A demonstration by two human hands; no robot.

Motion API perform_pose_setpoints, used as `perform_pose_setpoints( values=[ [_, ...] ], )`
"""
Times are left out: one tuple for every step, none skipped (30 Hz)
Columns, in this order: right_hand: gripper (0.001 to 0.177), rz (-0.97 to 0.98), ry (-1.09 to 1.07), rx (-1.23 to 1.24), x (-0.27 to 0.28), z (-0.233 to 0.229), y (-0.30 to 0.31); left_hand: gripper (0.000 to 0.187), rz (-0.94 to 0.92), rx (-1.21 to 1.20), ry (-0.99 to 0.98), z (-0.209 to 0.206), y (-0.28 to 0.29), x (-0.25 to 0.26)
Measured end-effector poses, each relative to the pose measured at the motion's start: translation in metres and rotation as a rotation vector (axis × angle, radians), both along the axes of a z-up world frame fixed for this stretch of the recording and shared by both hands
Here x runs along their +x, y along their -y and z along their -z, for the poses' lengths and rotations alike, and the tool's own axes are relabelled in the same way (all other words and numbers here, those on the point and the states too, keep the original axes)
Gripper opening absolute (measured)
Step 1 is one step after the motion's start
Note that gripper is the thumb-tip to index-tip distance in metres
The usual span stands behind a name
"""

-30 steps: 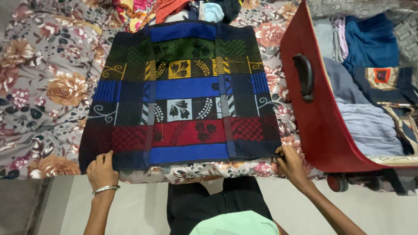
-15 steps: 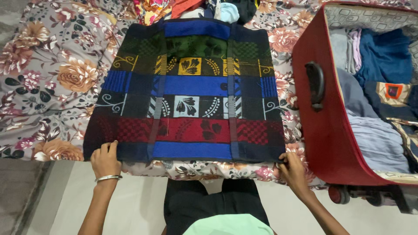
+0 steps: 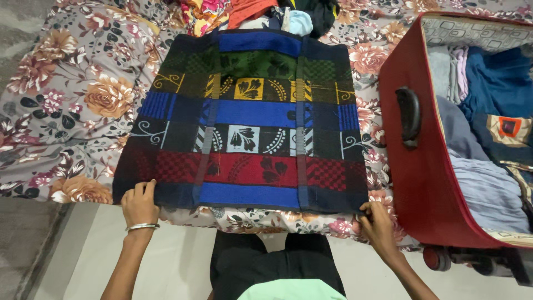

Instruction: The person folds several items of clothing, including a multi-colored patterned cloth and dark-colored garments, by hand on a bed before placing them into a suitcase.

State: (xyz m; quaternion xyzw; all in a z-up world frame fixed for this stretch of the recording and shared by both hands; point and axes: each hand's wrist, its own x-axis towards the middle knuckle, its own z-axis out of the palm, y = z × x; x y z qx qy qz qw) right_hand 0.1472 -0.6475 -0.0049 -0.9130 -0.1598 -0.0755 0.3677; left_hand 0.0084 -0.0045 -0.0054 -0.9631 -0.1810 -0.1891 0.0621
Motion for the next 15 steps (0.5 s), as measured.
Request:
perform_pose_setpoints(
  values=[
    [0.024, 0.009, 0.006, -0.010, 0.000, 0.001, 0.000, 0.059, 0.000, 0.001, 0.004, 0.000, 0.000, 0.000],
    [0.024, 0.012, 0.008, -0.006, 0.001, 0.002, 0.000, 0.059, -0.001, 0.002, 0.008, 0.001, 0.000, 0.000],
    [0.024, 0.016, 0.011, -0.002, 0.001, 0.003, 0.000, 0.059, 0.000, 0.003, 0.012, 0.001, 0.000, 0.000],
    [0.023, 0.020, 0.014, 0.001, 0.001, 0.004, 0.000, 0.058, 0.000, 0.006, 0.010, 0.002, 0.000, 0.000],
    [0.024, 0.027, 0.007, 0.006, 0.001, 0.005, 0.000, 0.058, 0.001, 0.009, 0.008, 0.002, -0.001, 0.000],
    [0.024, 0.035, 0.001, 0.010, 0.001, 0.007, 0.000, 0.058, 0.001, 0.013, 0.006, 0.003, -0.002, 0.000],
    [0.024, 0.042, -0.004, 0.015, 0.001, 0.008, 0.001, 0.057, -0.001, 0.011, 0.007, 0.003, -0.002, 0.000],
    [0.024, 0.041, -0.016, 0.023, 0.001, 0.009, 0.002, 0.057, -0.003, 0.009, 0.008, 0.004, -0.002, 0.000],
    [0.025, 0.039, -0.028, 0.031, 0.002, 0.010, 0.002, 0.056, -0.005, 0.009, 0.010, 0.004, -0.002, 0.000],
    [0.025, 0.037, -0.039, 0.040, 0.002, 0.010, 0.003, 0.058, -0.001, 0.003, 0.000, 0.003, -0.002, -0.001],
    [0.025, 0.035, -0.043, 0.045, 0.002, 0.009, 0.004, 0.059, 0.001, -0.002, -0.007, 0.001, -0.002, -0.001],
    [0.024, 0.033, -0.048, 0.051, 0.000, 0.007, 0.005, 0.061, 0.004, -0.006, -0.014, -0.001, -0.001, -0.001],
    [0.024, 0.029, -0.050, 0.057, 0.001, 0.005, 0.004, 0.061, 0.004, -0.011, -0.008, -0.004, -0.002, 0.000],
    [0.024, 0.027, -0.008, 0.033, 0.002, 0.002, 0.003, 0.061, 0.005, -0.016, -0.002, -0.008, -0.002, -0.001],
    [0.025, 0.026, 0.029, 0.006, 0.000, -0.002, 0.004, 0.061, 0.005, -0.024, -0.001, -0.011, 0.000, -0.002]
  ],
)
